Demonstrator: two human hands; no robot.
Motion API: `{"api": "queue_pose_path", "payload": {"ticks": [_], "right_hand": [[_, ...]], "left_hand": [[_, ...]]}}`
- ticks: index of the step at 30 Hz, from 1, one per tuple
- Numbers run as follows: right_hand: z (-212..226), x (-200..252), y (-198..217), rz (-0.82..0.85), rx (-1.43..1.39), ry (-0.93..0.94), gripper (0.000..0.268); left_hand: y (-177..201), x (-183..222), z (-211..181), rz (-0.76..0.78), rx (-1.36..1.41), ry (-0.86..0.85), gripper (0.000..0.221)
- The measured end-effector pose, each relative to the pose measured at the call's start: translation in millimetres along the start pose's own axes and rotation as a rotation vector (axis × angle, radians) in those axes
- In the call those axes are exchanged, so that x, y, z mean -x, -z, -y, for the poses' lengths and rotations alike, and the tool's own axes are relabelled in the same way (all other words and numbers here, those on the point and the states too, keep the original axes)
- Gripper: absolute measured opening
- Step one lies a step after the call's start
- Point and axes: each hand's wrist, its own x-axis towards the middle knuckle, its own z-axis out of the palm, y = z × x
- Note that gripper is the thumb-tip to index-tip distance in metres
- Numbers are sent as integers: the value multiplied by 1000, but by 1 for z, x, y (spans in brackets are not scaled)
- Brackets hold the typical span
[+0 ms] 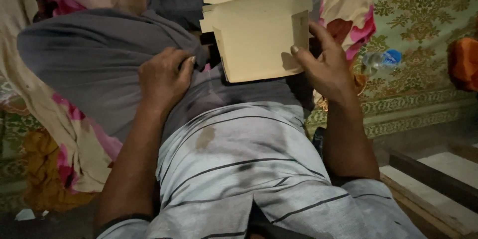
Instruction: Assembling small cardboard boxes by folding and tucking tabs by hand.
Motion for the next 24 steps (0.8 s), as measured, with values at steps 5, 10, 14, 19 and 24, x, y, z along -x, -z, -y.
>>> {"api": "queue_pose_path", "payload": {"ticks": [5,10,14,19,24], "right_hand": [[9,5,-24,20,-81,-1,70],[-24,3,-57,94,-424,44,72],[-1,4,-63,43,-399,30,75],[11,11,-62,-16,-446,-17,78],[3,16,-63,-54,-432,-66,78]], "left_hand": [[-1,0,1,-54,86,-1,9],[-4,-3,4,-279,369,79,16],[0,-6,-1,-371,350,54,15],[9,-5,-26,-506,240,0,17],[23,-16,-66,-464,211,-111,17]]}}
